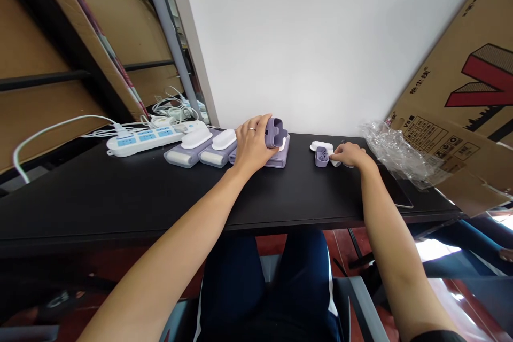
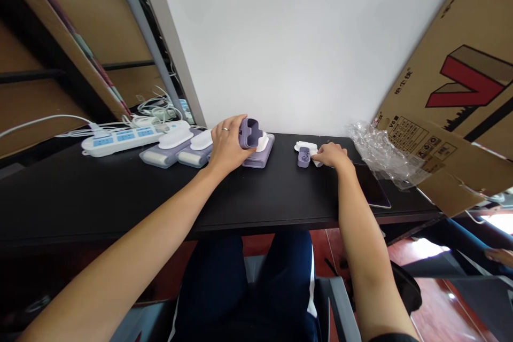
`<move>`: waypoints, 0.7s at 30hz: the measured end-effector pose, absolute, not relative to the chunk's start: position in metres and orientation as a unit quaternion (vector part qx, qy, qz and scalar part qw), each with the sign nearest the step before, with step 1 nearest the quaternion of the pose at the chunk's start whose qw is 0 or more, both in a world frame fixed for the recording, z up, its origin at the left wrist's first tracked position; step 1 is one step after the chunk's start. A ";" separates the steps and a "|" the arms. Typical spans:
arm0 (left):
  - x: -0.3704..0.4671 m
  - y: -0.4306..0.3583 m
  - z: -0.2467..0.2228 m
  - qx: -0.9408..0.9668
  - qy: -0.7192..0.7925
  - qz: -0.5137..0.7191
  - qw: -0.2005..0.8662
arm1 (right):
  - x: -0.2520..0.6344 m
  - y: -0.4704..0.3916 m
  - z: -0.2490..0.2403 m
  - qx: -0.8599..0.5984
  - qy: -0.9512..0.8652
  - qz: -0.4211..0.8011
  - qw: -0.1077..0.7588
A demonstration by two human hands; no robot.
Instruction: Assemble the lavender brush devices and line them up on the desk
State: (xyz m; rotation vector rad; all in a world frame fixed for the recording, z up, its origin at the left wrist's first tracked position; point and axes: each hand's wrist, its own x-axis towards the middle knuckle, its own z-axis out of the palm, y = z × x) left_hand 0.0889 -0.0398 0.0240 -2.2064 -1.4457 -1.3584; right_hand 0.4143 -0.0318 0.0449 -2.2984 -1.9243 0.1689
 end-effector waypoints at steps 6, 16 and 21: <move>0.089 -0.039 0.024 -0.747 -0.485 -0.443 0.098 | 0.403 -0.030 0.050 -0.678 -0.620 0.080 0.387; 0.088 -0.042 0.024 -0.763 -0.450 -0.455 0.091 | 0.298 -0.046 0.055 -0.369 -0.539 0.395 0.646; 0.090 -0.036 0.034 -0.555 -0.356 -0.724 -0.201 | 0.293 -0.054 0.046 -0.377 -0.525 0.456 0.612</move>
